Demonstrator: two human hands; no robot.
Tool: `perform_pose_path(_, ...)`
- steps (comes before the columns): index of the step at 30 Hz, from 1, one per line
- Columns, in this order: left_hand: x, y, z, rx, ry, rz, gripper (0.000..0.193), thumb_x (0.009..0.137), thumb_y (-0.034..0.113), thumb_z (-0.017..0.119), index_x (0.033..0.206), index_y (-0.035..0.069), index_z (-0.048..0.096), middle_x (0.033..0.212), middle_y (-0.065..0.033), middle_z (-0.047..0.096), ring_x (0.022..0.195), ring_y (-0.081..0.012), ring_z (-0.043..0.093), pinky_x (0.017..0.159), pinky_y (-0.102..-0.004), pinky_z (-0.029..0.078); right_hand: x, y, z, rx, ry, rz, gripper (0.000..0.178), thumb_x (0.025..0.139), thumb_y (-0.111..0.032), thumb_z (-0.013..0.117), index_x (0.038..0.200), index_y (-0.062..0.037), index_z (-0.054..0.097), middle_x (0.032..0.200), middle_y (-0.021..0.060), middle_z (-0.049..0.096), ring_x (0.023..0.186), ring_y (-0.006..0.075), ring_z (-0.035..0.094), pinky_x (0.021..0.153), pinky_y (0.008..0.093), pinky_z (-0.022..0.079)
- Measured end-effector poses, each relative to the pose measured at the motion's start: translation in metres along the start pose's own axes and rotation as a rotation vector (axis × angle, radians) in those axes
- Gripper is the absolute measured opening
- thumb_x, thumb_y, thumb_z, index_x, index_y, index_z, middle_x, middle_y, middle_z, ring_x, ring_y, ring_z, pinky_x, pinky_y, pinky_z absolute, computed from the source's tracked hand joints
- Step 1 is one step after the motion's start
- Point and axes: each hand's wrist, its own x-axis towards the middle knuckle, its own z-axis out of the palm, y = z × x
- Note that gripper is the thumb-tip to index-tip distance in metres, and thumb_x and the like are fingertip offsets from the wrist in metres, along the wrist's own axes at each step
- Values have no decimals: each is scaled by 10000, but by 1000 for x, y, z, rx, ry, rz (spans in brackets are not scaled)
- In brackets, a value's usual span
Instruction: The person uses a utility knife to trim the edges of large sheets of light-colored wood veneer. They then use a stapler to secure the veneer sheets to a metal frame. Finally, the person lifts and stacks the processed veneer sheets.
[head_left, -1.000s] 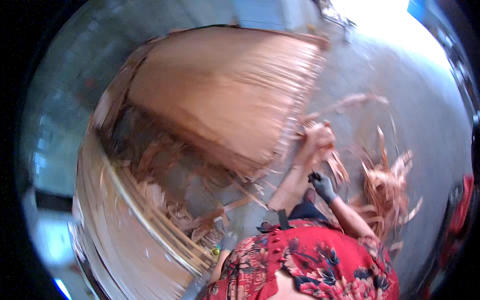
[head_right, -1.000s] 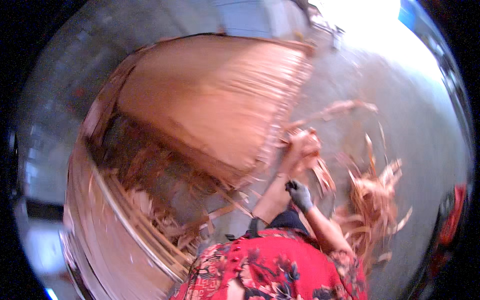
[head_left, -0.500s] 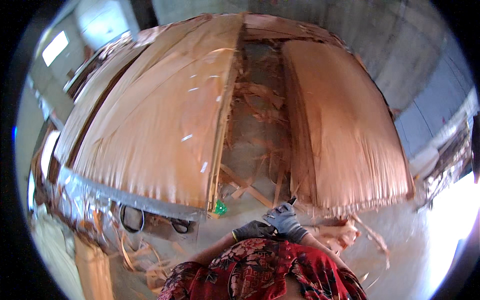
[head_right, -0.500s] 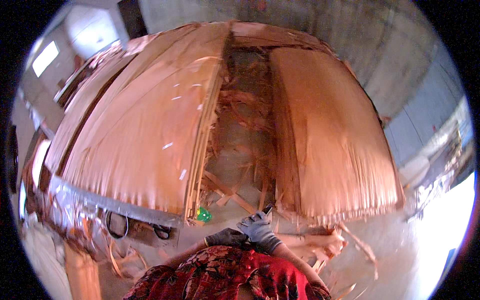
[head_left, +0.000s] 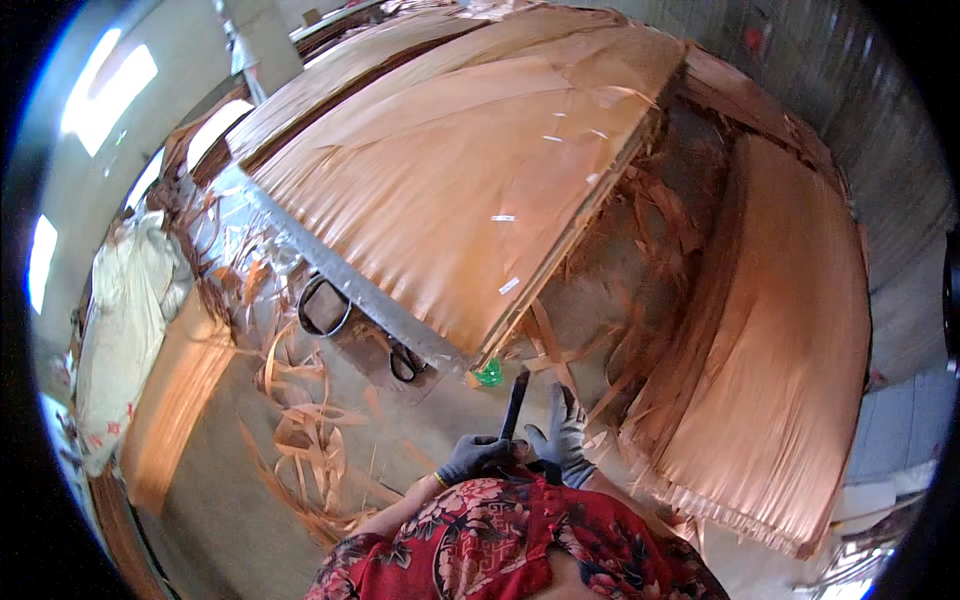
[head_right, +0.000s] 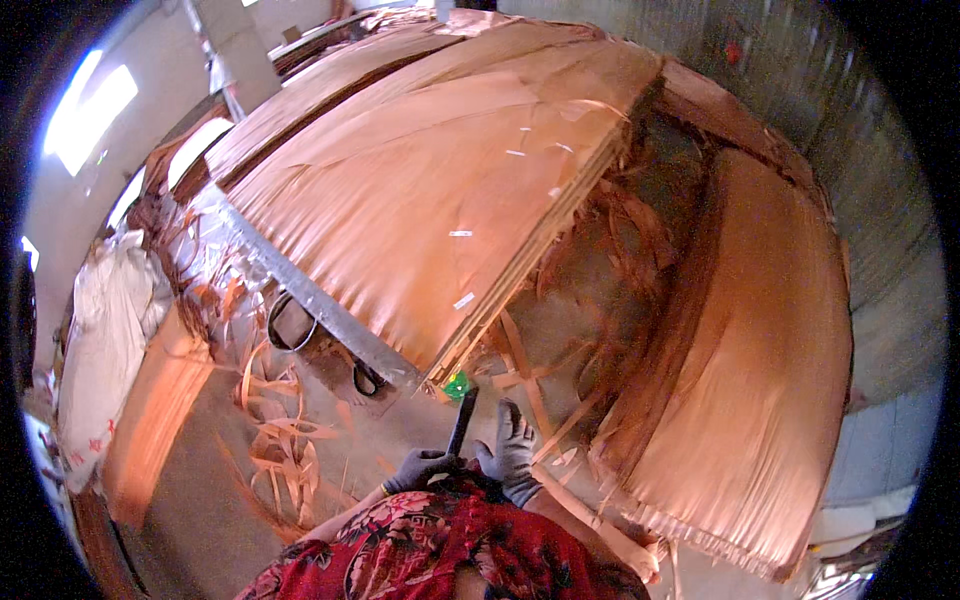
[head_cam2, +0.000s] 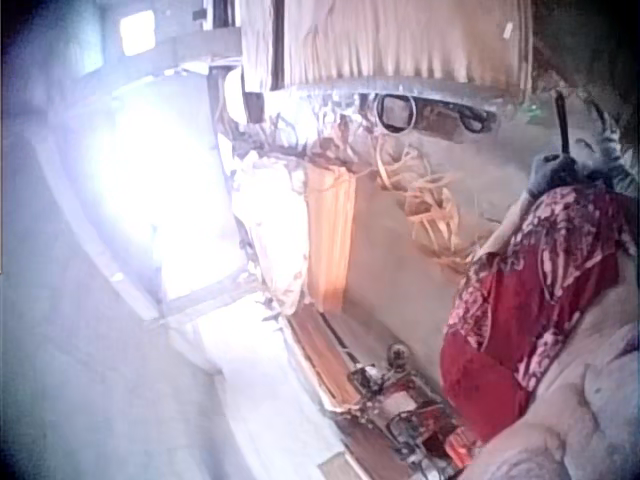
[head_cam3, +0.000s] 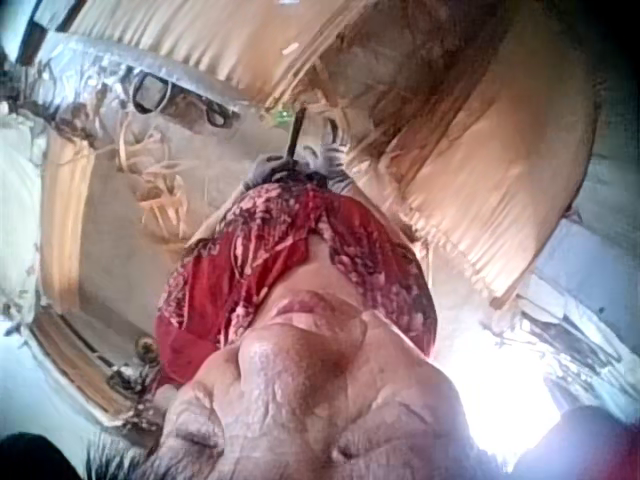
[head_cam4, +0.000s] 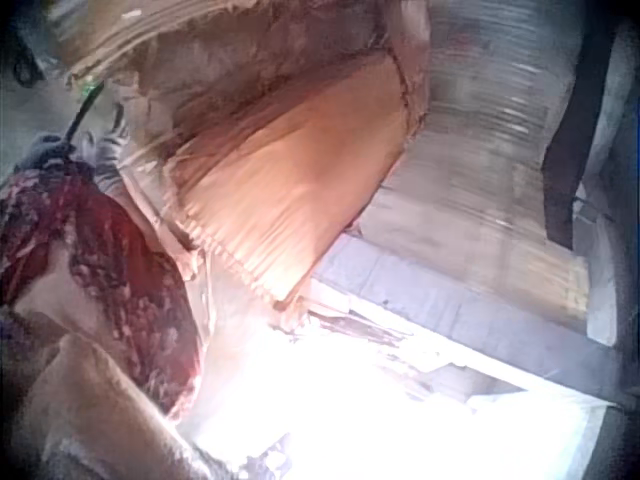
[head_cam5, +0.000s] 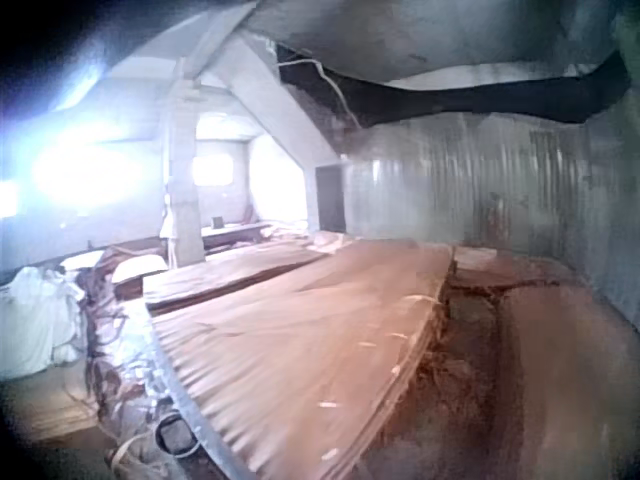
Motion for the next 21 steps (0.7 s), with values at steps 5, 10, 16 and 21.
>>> perform_pose_path(5,28,-3,43,351,-151,54,299,828,256,645,946,-18,659,809,-2,637,705,-81,555,632,-233,451,-27,83,24,1420,-319,497,466,891,-234,559,1284,-40,399,1101,117,570,940,199,568,799,311,479)
perform_pose_path(10,76,-11,64,733,-496,292,280,816,240,641,1022,50,637,949,-72,644,779,-190,613,732,-300,472,-3,69,-52,1571,-246,859,274,918,-190,505,1135,-27,541,841,65,613,649,133,568,617,277,487)
perform_pose_path(16,109,75,103,826,-286,502,225,804,214,630,960,54,657,911,-127,659,768,-248,633,671,-318,481,1,146,-76,1578,155,983,197,896,-159,527,1010,-7,578,764,45,585,540,108,480,529,262,436)
perform_pose_path(21,175,135,73,700,127,664,181,797,108,594,929,0,654,849,-160,659,787,-243,642,707,-305,485,54,183,-67,1548,145,1031,134,869,-173,580,914,-47,592,640,2,524,502,108,457,499,267,402)
